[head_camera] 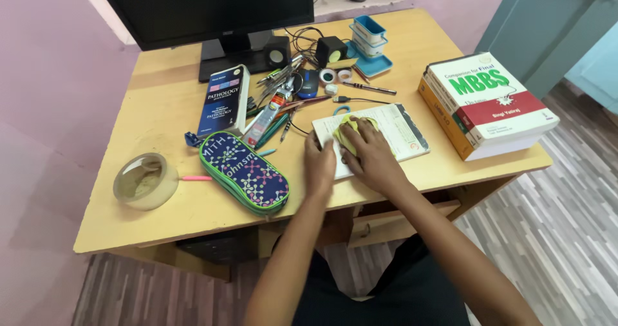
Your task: The person wipes the surface of a wooden desk using a yellow cloth. They then pick up a book titled 'Pathology' and wipe its cover and spine before placing it on a stack. The person proceeds to clean a computer mouse and a tube of glue, handling each item individually with the cloth.
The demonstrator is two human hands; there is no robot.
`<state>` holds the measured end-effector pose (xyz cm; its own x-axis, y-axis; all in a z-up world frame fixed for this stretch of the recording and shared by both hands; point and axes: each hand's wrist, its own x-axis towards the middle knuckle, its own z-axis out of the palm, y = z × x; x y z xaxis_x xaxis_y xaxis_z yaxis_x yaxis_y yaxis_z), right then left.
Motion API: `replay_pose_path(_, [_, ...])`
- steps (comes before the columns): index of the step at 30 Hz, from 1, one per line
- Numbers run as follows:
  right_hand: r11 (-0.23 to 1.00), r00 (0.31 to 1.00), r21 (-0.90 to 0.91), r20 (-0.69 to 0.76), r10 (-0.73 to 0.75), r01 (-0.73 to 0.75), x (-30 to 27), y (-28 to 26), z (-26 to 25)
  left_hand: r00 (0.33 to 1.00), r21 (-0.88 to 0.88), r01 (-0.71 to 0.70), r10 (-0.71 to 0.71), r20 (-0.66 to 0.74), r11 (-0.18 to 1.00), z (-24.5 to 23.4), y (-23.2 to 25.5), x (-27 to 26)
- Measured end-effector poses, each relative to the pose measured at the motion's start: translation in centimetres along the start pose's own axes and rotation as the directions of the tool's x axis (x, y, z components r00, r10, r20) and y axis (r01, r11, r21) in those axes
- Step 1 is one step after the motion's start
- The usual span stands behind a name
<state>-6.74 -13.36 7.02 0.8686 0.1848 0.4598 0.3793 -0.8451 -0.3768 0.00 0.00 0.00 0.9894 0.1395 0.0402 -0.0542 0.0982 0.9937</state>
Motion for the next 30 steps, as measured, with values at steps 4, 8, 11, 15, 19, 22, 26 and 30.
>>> replay_pose_path(4, [0.998, 0.997, 0.026, 0.043, 0.059, -0.060, -0.1, 1.0, -1.0, 0.998, 0.345, -0.052, 0.056, -0.004, 0.937, -1.3, 3.2, 0.9])
replay_pose_path(8, [0.959, 0.976, -0.179, -0.031, 0.217, -0.219, 0.6, 3.7, -3.8, 0.994, 0.325, -0.106, 0.088, 0.070, 0.940, -2.1, 3.0, 1.0])
replay_pose_path(11, [0.889, 0.892, -0.071, -0.043, 0.450, -0.452, -0.1, 4.9, -4.8, 0.986, 0.270, -0.136, 0.105, 0.128, 0.953, -2.6, 2.9, 0.3])
replay_pose_path(15, [0.942, 0.948, -0.137, -0.129, 0.291, -0.308, 0.2, 2.4, 0.2, 0.984, 0.299, -0.160, 0.127, 0.127, 0.941, -2.6, 3.4, 0.0])
replay_pose_path(19, [0.996, 0.999, 0.076, 0.033, 0.034, -0.036, 0.8, -1.4, 2.9, 0.988, 0.373, -0.142, 0.108, 0.111, 0.917, -3.0, 4.4, -0.5])
replay_pose_path(22, [0.981, 0.993, 0.159, 0.042, 0.107, -0.113, 2.5, -0.2, 1.5, 0.989, 0.346, -0.121, 0.084, 0.120, 0.930, -3.0, 5.2, -1.0])
replay_pose_path(26, [0.917, 0.915, 0.009, -0.050, 0.399, -0.399, 5.1, 2.9, -1.4, 0.976, 0.333, -0.188, 0.140, 0.164, 0.924, -2.9, 5.9, -1.8])
replay_pose_path(30, [0.959, 0.965, 0.125, -0.019, 0.261, -0.256, 6.3, 2.0, -1.7, 0.973, 0.314, -0.204, 0.158, 0.167, 0.927, -2.8, 6.2, -2.0])
